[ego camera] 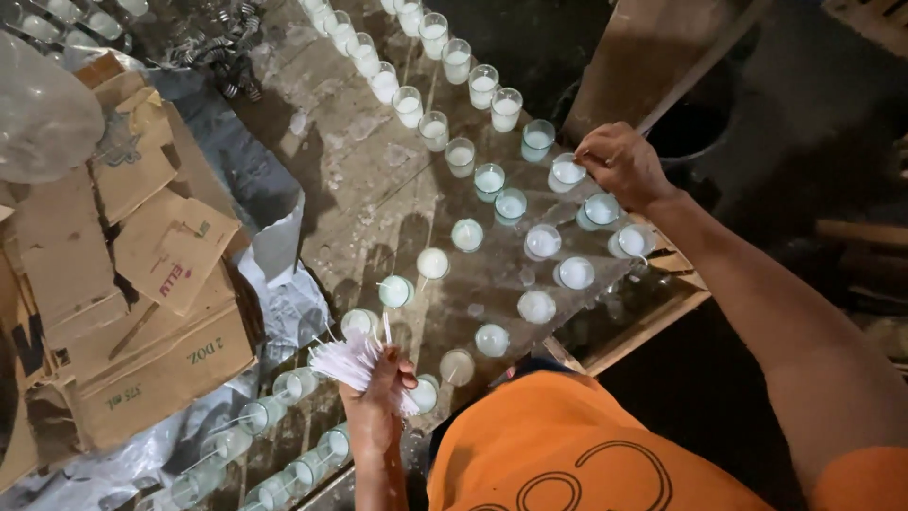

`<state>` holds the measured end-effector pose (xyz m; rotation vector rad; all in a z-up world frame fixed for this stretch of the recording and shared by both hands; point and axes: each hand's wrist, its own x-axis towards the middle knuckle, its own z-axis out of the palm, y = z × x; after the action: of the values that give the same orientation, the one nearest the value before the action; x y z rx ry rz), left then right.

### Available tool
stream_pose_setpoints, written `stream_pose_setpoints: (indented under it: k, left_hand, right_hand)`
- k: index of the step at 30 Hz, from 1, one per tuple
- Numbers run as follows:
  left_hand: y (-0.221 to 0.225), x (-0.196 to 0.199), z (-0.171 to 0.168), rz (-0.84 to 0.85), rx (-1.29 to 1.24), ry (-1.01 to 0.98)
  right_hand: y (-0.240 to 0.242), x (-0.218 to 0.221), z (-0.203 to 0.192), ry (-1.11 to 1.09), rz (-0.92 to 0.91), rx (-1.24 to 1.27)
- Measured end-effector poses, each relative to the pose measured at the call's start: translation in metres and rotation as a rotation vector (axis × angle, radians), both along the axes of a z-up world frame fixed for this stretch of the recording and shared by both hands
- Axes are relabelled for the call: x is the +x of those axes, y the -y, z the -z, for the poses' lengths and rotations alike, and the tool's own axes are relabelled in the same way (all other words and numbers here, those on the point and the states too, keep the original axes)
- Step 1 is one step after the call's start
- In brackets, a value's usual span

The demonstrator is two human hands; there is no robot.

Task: Placing candle wicks into glass jars filled with wax

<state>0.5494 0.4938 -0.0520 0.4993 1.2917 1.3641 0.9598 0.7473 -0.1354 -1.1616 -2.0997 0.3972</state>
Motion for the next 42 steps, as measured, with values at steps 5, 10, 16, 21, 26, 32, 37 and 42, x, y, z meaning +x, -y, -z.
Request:
stream_pose_setpoints:
  k: [5,10,16,21,26,32,37,42]
  left_hand:
    - [-0.008,0.006,-0.004,-0.022,-0.009,-0.029]
    - [-0.015,0.008,0.006,-0.027,-0.002,-0.035]
    - [-0.031,0.026,0.012,0.07,0.036,-0.071]
    - [-0.064,0.074,-0.054,0.108,0.013,-0.349]
    - [-0.077,0.08,0.015,0.2,0.08,-0.085]
    - [-0.093,0.093,-0.02,0.283,0.168,-0.071]
    - [-0.092,0.086,-0.007,0.256,0.16,-0.026]
    - [-0.09,0.087,0.003,0.23,0.219,0.04]
  right_hand:
    - [-0.001,0.0,0.009,0.049,0.004,-0.011]
    - [-0.006,-0.003,0.005,0.005,-0.053,-0.002]
    - [-0.008,0.001,0.011,0.066,-0.023,-0.042]
    - [-0.001,0.016,0.006,0.054,0.147,-0.029]
    - [0.074,-0.066,-0.071,-0.332,-0.015,-0.265]
    - [0.109,-0.139,-0.126,-0.77,-0.268,-0.859]
    - [0.11,-0.152,-0.126,-0.847,-0.242,-0.837]
    - [0.124,-0.169,-0.132,-0.867,-0.163,-0.776]
